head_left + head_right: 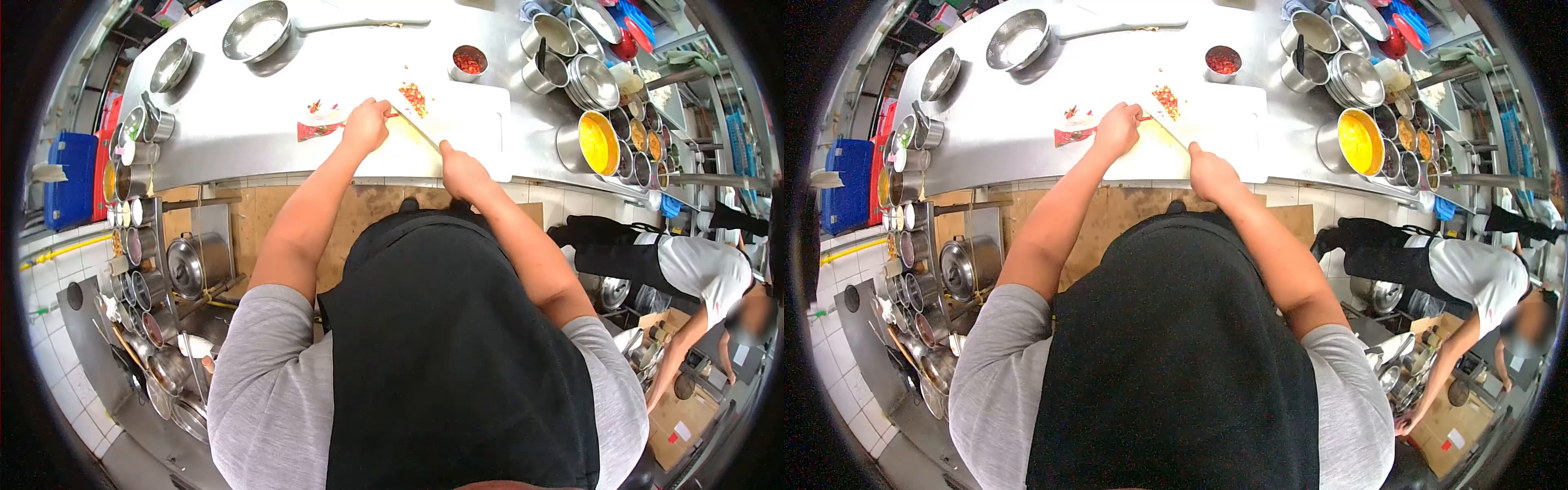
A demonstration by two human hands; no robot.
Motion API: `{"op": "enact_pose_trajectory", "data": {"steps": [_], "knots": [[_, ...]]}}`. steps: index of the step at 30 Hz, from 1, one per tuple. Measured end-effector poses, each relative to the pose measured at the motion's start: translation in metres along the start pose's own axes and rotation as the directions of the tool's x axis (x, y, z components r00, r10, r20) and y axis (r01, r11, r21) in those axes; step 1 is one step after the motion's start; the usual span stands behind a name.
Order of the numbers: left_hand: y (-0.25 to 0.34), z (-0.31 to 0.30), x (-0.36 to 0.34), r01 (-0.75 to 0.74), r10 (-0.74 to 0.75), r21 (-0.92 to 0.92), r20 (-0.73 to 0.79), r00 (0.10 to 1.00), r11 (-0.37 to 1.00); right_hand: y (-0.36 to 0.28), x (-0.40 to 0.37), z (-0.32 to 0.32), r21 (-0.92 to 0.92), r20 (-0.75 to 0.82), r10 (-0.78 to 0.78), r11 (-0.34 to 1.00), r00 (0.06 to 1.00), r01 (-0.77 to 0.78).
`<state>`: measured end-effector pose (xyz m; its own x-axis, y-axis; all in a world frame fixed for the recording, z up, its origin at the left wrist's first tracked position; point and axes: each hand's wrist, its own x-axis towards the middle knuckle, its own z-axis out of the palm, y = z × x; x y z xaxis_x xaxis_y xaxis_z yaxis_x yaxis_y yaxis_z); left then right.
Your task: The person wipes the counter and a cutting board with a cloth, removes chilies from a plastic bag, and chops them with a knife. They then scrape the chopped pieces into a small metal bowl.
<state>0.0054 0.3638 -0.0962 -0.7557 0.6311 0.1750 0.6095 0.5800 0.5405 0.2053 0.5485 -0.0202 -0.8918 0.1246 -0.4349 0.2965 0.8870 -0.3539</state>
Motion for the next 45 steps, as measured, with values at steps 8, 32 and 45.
{"op": "enact_pose_trajectory", "data": {"steps": [8, 32, 45], "knots": [[-0.001, 0.005, -0.006, 0.004, -0.004, -0.004, -0.047, 0.999, 1.0, -0.001, -0.022, -0.017, -0.041, 0.101, 0.038, 0.999, 0.994, -0.034], [-0.006, 0.004, -0.011, 0.05, -0.053, -0.062, -0.046, 0.998, 0.997, -0.004, -0.02, -0.019, -0.048, 0.11, 0.009, 0.999, 0.994, -0.004], [-0.004, 0.0, -0.015, 0.042, -0.044, -0.066, -0.03, 0.999, 0.997, -0.001, -0.013, -0.006, -0.021, 0.116, -0.001, 1.0, 0.993, 0.003]]}}
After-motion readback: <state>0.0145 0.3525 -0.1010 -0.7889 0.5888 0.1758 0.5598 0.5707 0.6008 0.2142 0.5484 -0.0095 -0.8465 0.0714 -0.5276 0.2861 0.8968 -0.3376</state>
